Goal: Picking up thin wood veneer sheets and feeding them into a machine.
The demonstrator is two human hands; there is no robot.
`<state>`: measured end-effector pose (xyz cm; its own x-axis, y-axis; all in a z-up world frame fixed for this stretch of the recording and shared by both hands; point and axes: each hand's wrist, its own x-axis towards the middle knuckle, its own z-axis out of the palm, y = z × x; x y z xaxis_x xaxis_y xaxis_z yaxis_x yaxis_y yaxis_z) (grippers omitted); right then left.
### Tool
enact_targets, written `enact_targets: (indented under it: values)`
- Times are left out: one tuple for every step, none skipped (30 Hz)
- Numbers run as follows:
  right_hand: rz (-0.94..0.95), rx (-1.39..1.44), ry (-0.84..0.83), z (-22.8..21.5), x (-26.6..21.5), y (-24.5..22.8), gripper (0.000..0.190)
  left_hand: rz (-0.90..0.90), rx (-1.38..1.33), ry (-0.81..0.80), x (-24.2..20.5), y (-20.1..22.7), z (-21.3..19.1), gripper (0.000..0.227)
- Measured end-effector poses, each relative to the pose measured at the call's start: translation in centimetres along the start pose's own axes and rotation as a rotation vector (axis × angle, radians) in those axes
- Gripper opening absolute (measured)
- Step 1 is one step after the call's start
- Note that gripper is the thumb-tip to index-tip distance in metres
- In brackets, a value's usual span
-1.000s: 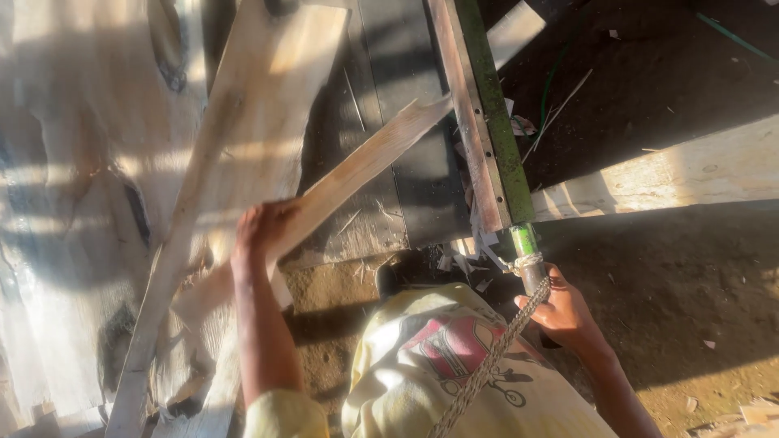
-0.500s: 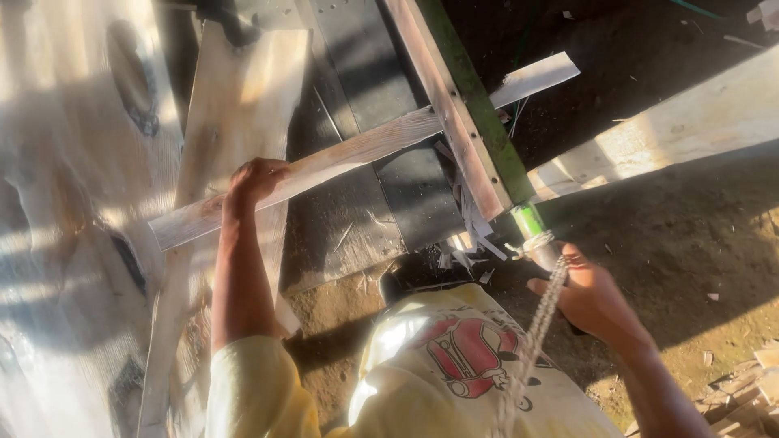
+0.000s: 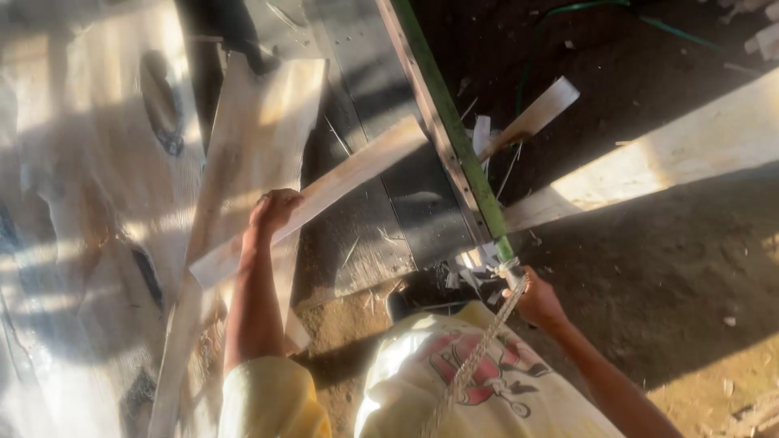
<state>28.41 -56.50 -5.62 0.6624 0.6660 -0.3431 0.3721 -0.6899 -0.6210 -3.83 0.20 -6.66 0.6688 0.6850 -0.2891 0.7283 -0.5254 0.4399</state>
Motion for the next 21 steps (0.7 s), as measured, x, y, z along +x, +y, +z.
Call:
enact_targets:
  values:
    - [-0.033,0.044,-0.002,-1.9,-1.5,-2.1,0.064,-0.023,-0.05,-0.006,-0.6,0.5,0.5,0.027]
    - [-0.066,0.087,-0.002,-3.9,-3.1,-4.2,0.056,-0.046,-0.099,-0.013,-1.3,1.1,0.9,0.025]
    - [-0.069,0.092,0.006,-5.6,-3.5,-6.4,0.056,-0.039,-0.094,-0.008,0.0,-0.1,4.7,0.025]
    - [0.031,0.096,-0.044,-7.2,-4.2,-8.7,0.055,-0.058,-0.314,0.028,1.3,-1.5,8.4,0.023]
    - [0.12,0.095,-0.1,-8.8,-4.5,-11.1,0.053,-0.082,-0.539,0.074,2.4,-3.1,11.9,0.023]
    - [0.106,0.096,-0.098,-9.2,-4.4,-11.7,0.053,-0.08,-0.537,0.088,2.0,0.4,12.0,0.023]
    - [0.228,0.18,-0.137,-9.7,-4.6,-12.1,0.054,-0.106,-0.557,0.118,1.3,4.1,12.4,0.021]
    - [0.35,0.264,-0.177,-10.2,-4.7,-12.5,0.056,-0.132,-0.576,0.149,0.7,7.8,12.9,0.019]
    - [0.344,0.258,-0.183,-10.5,-4.7,-12.3,0.056,-0.139,-0.579,0.155,0.3,10.0,13.8,0.019]
    - [0.313,0.22,-0.176,-10.6,-4.7,-12.0,0.053,-0.169,-0.619,0.234,-0.1,12.1,14.8,0.028]
    - [0.284,0.179,-0.179,-10.8,-4.9,-11.7,0.05,-0.211,-0.658,0.311,-1.1,14.0,16.0,0.04]
    - [0.28,0.17,-0.195,-10.9,-5.3,-12.1,0.05,-0.229,-0.66,0.316,-1.9,14.0,17.9,0.04]
    - [0.283,0.221,-0.185,-11.1,-5.1,-12.7,0.051,-0.208,-0.624,0.424,-2.1,14.1,19.4,0.047]
    - [0.286,0.273,-0.175,-11.3,-4.9,-13.2,0.053,-0.187,-0.586,0.53,-2.1,14.2,20.9,0.056]
    - [0.281,0.267,-0.188,-11.2,-5.1,-13.1,0.053,-0.201,-0.585,0.535,-6.5,16.5,18.3,0.056]
    - [0.255,0.263,-0.178,-11.2,-5.3,-13.0,0.053,-0.311,-0.528,0.416,-10.0,19.8,15.4,0.06]
    - [0.225,0.26,-0.166,-11.2,-5.3,-12.9,0.052,-0.416,-0.472,0.299,-12.9,23.8,11.8,0.066]
    - [0.217,0.254,-0.177,-11.2,-5.2,-12.7,0.052,-0.428,-0.473,0.307,-14.8,23.6,12.9,0.066]
    - [0.215,0.24,-0.184,-11.3,-5.3,-12.6,0.052,-0.388,-0.472,0.32,-16.8,23.6,14.2,0.066]
    - [0.212,0.225,-0.192,-11.4,-5.4,-12.5,0.052,-0.349,-0.47,0.334,-18.8,23.7,15.5,0.068]
    - [0.203,0.219,-0.2,-11.4,-5.2,-12.6,0.052,-0.358,-0.474,0.343,-20.3,23.8,15.9,0.068]
